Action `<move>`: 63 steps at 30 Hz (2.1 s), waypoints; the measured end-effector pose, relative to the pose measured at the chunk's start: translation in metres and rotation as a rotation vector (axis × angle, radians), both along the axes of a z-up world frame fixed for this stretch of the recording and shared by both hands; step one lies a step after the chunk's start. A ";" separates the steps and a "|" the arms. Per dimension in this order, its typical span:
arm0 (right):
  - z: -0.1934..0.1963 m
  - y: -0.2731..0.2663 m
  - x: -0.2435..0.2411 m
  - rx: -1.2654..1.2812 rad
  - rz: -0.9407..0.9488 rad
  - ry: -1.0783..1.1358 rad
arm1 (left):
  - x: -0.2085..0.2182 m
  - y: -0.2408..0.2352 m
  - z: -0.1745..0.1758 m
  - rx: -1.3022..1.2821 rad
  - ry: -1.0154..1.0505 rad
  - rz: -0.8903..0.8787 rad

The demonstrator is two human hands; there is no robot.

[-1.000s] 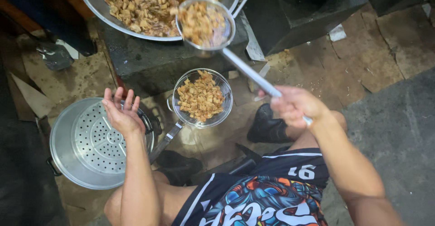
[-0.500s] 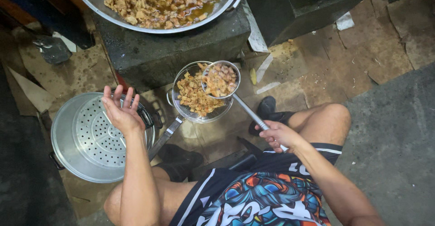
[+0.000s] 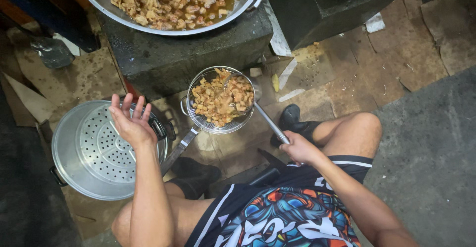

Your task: The person scoops fried food pieces from a large pan of hot oil using a handled strainer and transfers them into a smaller strainer held over a pot.

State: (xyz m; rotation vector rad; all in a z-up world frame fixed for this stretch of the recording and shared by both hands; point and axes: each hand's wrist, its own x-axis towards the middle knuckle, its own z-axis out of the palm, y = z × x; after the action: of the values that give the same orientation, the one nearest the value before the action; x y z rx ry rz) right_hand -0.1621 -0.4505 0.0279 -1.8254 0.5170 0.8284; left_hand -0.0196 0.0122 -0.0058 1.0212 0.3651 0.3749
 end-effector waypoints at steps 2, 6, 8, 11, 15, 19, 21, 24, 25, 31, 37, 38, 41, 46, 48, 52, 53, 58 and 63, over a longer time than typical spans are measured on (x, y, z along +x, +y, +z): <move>0.002 0.002 0.003 -0.131 0.068 -0.046 | 0.001 0.000 -0.001 -0.006 0.002 0.003; 0.008 0.011 0.007 -0.403 0.272 -0.313 | 0.000 0.002 -0.004 -0.016 0.010 0.008; 0.013 0.017 0.007 -0.465 0.326 -0.369 | -0.001 0.003 -0.005 -0.021 0.010 0.010; 0.022 0.026 0.009 -0.511 0.330 -0.250 | 0.001 0.004 -0.005 -0.024 0.007 0.014; 0.034 0.034 0.007 -0.505 0.365 -0.265 | 0.002 0.003 -0.003 -0.022 0.015 0.011; 0.041 0.039 0.003 -0.496 0.396 -0.243 | 0.000 0.001 -0.003 -0.009 0.019 0.000; 0.043 0.041 0.002 -0.524 0.432 -0.279 | -0.001 0.001 -0.003 -0.014 0.024 -0.001; 0.043 0.041 0.005 -0.588 0.443 -0.288 | 0.000 0.003 -0.004 -0.006 0.026 0.001; 0.042 0.041 0.007 -0.615 0.439 -0.282 | 0.001 0.005 -0.004 -0.002 0.027 0.001; 0.032 0.040 0.018 -0.764 0.505 -0.377 | -0.002 0.003 -0.010 -0.011 0.041 -0.008; 0.027 0.029 0.021 -0.822 0.529 -0.357 | 0.003 0.006 -0.010 -0.038 0.017 -0.008; 0.027 0.024 0.015 -0.813 0.519 -0.365 | 0.001 0.006 -0.012 -0.028 0.026 -0.010; 0.027 0.015 0.003 -0.765 0.486 -0.387 | -0.002 0.004 -0.013 -0.013 0.042 -0.025; 0.030 0.011 0.005 -0.434 0.379 -0.850 | 0.005 -0.001 -0.005 -0.039 0.033 -0.025; 0.034 0.007 -0.005 -0.177 0.143 -0.332 | -0.002 -0.003 -0.006 -0.024 0.022 -0.035; 0.053 -0.014 -0.012 0.450 -0.324 0.298 | 0.005 -0.010 -0.001 -0.012 0.046 -0.034; 0.059 -0.019 -0.016 0.575 -0.376 0.333 | 0.005 -0.010 0.000 -0.017 0.039 -0.034; 0.099 -0.040 -0.023 1.322 -0.419 0.489 | 0.001 -0.016 -0.001 -0.040 0.029 -0.040; 0.142 -0.029 0.033 0.914 -0.402 0.292 | -0.001 -0.020 0.002 -0.040 0.038 -0.036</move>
State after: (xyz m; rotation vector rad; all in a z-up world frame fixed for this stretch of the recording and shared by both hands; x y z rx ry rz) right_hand -0.1291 -0.4797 0.1698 -0.7394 0.5406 0.8553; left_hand -0.0202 -0.0081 -0.0034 0.9955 0.3867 0.3154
